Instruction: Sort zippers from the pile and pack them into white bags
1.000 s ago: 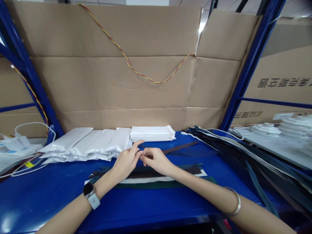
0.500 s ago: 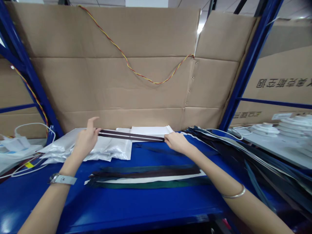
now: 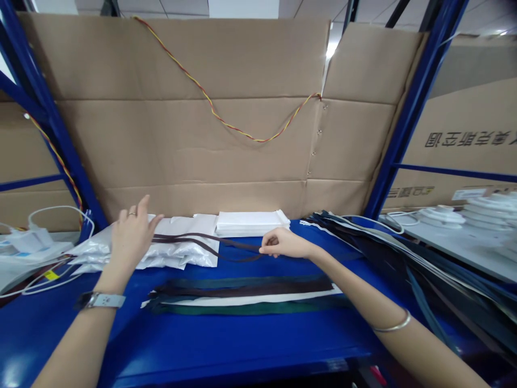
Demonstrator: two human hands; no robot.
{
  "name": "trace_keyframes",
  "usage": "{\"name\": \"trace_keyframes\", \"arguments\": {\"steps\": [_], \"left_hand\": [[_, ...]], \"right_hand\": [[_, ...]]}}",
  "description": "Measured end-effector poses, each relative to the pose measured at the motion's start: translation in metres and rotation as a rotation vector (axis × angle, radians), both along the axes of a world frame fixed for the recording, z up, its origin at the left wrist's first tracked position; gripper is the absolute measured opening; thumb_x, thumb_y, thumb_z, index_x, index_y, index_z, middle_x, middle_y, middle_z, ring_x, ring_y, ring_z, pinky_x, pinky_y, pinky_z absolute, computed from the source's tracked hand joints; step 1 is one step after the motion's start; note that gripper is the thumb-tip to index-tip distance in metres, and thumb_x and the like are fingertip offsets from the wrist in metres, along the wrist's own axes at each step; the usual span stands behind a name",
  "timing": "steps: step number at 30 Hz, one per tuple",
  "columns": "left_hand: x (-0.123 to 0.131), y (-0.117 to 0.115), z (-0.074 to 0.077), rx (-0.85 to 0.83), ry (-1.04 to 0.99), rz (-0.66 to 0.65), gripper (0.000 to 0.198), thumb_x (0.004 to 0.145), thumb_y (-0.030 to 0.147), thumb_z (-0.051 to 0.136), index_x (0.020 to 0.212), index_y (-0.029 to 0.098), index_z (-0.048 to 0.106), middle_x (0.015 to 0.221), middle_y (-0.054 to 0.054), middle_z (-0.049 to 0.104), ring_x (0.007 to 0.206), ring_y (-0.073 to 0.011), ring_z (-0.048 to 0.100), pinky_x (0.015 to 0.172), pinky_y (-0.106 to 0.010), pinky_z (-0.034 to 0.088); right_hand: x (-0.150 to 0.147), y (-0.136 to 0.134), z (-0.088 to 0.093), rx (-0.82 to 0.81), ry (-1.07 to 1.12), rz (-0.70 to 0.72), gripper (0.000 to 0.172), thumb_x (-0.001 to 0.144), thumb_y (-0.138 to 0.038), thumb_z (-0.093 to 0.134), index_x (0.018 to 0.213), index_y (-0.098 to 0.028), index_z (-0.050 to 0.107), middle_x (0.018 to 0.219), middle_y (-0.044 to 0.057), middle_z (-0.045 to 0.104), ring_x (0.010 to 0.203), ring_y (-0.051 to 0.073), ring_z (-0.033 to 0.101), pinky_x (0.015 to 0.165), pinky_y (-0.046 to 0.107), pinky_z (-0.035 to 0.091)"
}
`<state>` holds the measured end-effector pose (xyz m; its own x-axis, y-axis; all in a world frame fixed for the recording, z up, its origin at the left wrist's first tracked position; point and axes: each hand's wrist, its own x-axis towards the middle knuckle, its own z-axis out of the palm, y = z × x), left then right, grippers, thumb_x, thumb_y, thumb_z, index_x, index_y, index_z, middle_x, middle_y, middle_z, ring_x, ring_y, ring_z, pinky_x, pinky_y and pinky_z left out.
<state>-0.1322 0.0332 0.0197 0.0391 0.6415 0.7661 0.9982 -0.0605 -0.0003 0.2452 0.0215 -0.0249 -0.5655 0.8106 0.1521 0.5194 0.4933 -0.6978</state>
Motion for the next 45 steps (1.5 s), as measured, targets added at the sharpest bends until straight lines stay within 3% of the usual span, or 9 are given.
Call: {"name": "trace_keyframes", "arguments": {"steps": [4, 8, 14, 18, 26, 29, 34, 39, 45], "left_hand": [[0.071, -0.022, -0.010, -0.285, -0.256, -0.457, 0.045, 0.092, 0.038, 0.037, 0.132, 0.020, 0.031, 0.080, -0.001, 0.061, 0.064, -0.0148, 0.054, 0.066, -0.027, 0.041], [0.125, -0.050, -0.032, -0.584, -0.337, -0.848, 0.045, 0.092, 0.035, 0.037, 0.134, 0.021, 0.027, 0.071, 0.003, 0.059, 0.062, -0.0138, 0.053, 0.066, -0.026, 0.041], [0.138, -0.060, -0.046, -0.575, -0.419, -0.939, 0.045, 0.092, 0.025, 0.038, 0.134, 0.021, 0.023, 0.072, 0.004, 0.055, 0.064, -0.0127, 0.053, 0.067, -0.026, 0.041], [0.133, -0.055, -0.048, -0.501, -0.290, -0.991, 0.048, 0.091, 0.022, 0.041, 0.135, 0.022, 0.021, 0.071, 0.004, 0.054, 0.061, -0.0112, 0.051, 0.064, -0.024, 0.042], [0.122, -0.051, -0.047, -0.174, 0.443, -0.925, 0.050, 0.089, 0.004, 0.029, 0.134, 0.025, 0.033, 0.075, -0.001, 0.051, 0.065, -0.0125, 0.048, 0.059, -0.022, 0.040], [0.122, -0.049, -0.045, -0.114, 0.579, -0.924, 0.051, 0.087, 0.001, 0.027, 0.131, 0.024, 0.038, 0.070, -0.001, 0.048, 0.063, -0.0133, 0.045, 0.058, -0.023, 0.039], [0.100, -0.033, -0.033, -0.310, 0.428, -0.812, 0.052, 0.086, 0.004, 0.031, 0.133, 0.024, 0.039, 0.081, -0.004, 0.056, 0.070, -0.0144, 0.053, 0.063, -0.024, 0.040], [0.026, -0.012, -0.001, -0.567, 0.112, -0.513, 0.044, 0.087, 0.023, 0.041, 0.131, 0.020, 0.040, 0.072, -0.002, 0.062, 0.065, -0.0158, 0.055, 0.063, -0.024, 0.037], [-0.027, -0.018, 0.018, -0.857, -0.076, -0.431, 0.055, 0.081, 0.031, 0.045, 0.134, 0.022, 0.035, 0.055, 0.004, 0.055, 0.053, -0.0138, 0.048, 0.055, -0.021, 0.033]], "right_hand": [[-0.012, -0.009, 0.003, -0.136, 0.233, 0.110, 0.023, 0.081, -0.035, 0.054, 0.089, -0.014, 0.061, 0.073, 0.003, 0.061, 0.061, 0.011, 0.058, 0.060, 0.024, 0.047], [-0.030, -0.021, 0.004, -0.119, 0.429, 0.143, 0.023, 0.080, -0.031, 0.058, 0.097, -0.018, 0.049, 0.070, -0.001, 0.058, 0.061, 0.011, 0.057, 0.062, 0.025, 0.048], [-0.050, -0.035, 0.000, -0.093, 0.520, 0.183, 0.022, 0.082, -0.028, 0.058, 0.096, -0.021, 0.043, 0.073, -0.001, 0.056, 0.064, 0.011, 0.056, 0.064, 0.027, 0.048], [-0.053, -0.034, -0.005, -0.063, 0.516, 0.138, 0.021, 0.082, -0.028, 0.056, 0.096, -0.021, 0.041, 0.072, -0.002, 0.056, 0.060, 0.010, 0.055, 0.060, 0.026, 0.047], [-0.053, -0.036, -0.006, -0.032, 0.440, 0.141, 0.016, 0.081, -0.020, 0.051, 0.093, -0.022, 0.040, 0.067, -0.004, 0.051, 0.057, 0.010, 0.049, 0.055, 0.023, 0.043], [-0.053, -0.038, -0.002, -0.039, 0.409, 0.180, 0.023, 0.077, -0.013, 0.050, 0.093, -0.022, 0.037, 0.066, -0.005, 0.050, 0.057, 0.010, 0.049, 0.054, 0.022, 0.041], [-0.024, -0.027, 0.017, 0.103, 0.210, 0.097, 0.019, 0.078, -0.017, 0.050, 0.091, -0.021, 0.037, 0.066, -0.003, 0.053, 0.062, 0.012, 0.053, 0.059, 0.025, 0.041], [0.052, -0.007, 0.041, 0.221, -0.072, -0.172, 0.022, 0.074, -0.023, 0.055, 0.088, -0.020, 0.040, 0.062, -0.003, 0.056, 0.057, 0.013, 0.053, 0.058, 0.024, 0.038], [0.096, -0.008, 0.050, 0.050, -0.193, -0.245, 0.022, 0.071, -0.031, 0.058, 0.084, -0.020, 0.044, 0.063, -0.001, 0.059, 0.058, 0.014, 0.056, 0.057, 0.024, 0.040]]}}
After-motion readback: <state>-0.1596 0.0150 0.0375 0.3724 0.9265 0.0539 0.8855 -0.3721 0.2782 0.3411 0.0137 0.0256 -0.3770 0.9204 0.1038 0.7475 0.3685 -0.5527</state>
